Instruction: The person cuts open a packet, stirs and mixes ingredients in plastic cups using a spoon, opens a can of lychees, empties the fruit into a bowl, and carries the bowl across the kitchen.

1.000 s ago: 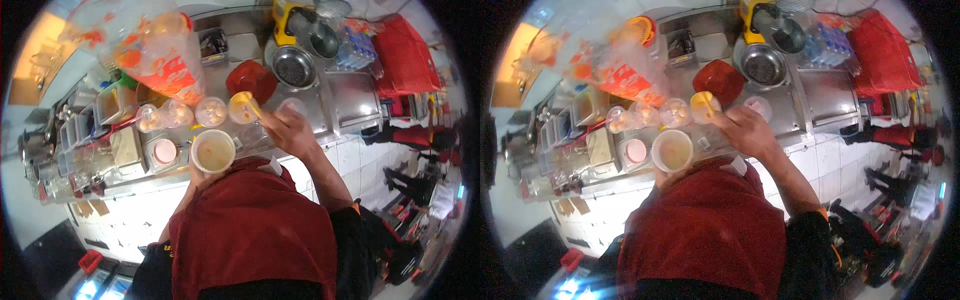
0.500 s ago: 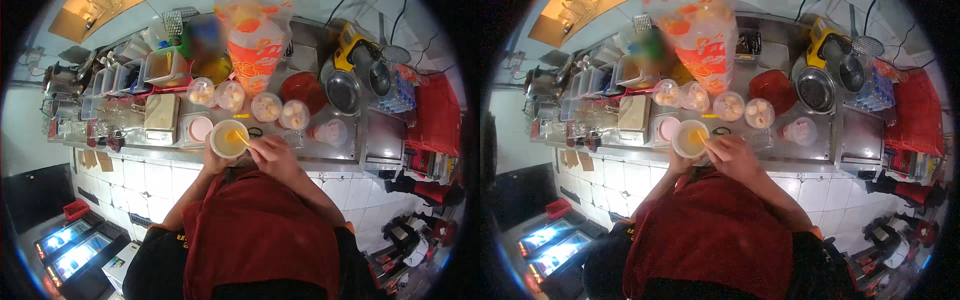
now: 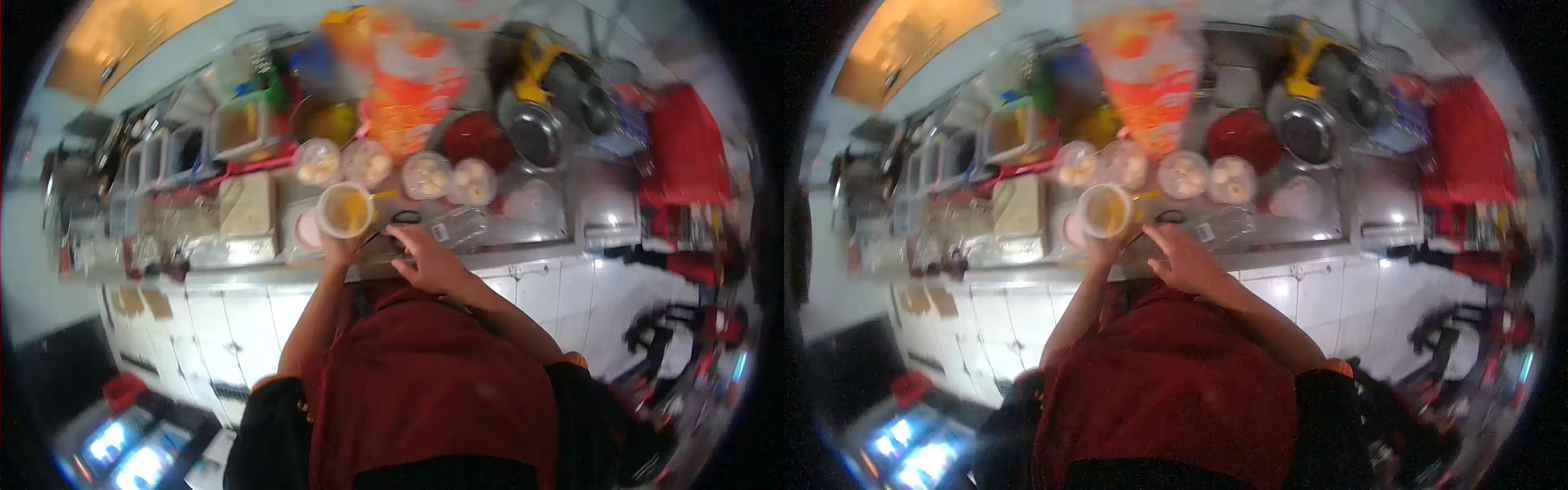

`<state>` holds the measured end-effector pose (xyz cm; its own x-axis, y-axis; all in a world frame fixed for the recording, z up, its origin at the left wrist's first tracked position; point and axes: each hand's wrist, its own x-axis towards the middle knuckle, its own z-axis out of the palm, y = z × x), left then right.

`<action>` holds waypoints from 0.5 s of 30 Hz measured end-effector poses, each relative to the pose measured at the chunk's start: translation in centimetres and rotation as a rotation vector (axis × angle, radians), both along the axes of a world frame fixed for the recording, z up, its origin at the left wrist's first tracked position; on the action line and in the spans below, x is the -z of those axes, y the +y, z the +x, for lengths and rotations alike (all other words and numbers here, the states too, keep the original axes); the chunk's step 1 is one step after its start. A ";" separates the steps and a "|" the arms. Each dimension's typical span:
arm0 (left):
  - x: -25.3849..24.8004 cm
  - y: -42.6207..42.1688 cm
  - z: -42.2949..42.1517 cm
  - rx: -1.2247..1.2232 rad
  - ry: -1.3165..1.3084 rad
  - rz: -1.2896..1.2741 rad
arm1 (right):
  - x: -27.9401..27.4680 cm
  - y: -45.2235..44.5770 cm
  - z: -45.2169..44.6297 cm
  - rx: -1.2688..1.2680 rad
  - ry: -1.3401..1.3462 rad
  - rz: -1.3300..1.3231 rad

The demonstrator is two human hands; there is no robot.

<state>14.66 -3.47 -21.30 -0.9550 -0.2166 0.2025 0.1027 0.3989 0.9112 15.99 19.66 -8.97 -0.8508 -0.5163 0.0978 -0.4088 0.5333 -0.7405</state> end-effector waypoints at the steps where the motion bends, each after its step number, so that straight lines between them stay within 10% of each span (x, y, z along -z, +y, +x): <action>1: 0.3 0.1 0.0 -0.016 -0.077 -0.075 | 0.1 1.0 0.6 -0.031 -0.054 -0.009; 3: -1.0 0.0 0.3 0.047 -0.326 0.143 | -0.3 3.6 2.0 0.029 -0.094 -0.007; 9: 0.8 -1.6 -0.5 0.017 -0.015 -0.228 | -4.0 14.0 7.2 0.321 -0.590 -0.100; 11: 2.7 -3.5 -0.7 0.116 -0.140 -0.089 | -5.5 18.9 8.5 0.409 -0.420 -0.208; 15: 1.5 -5.2 -0.5 0.110 0.061 -0.632 | -4.7 32.9 7.3 0.800 -0.247 -0.474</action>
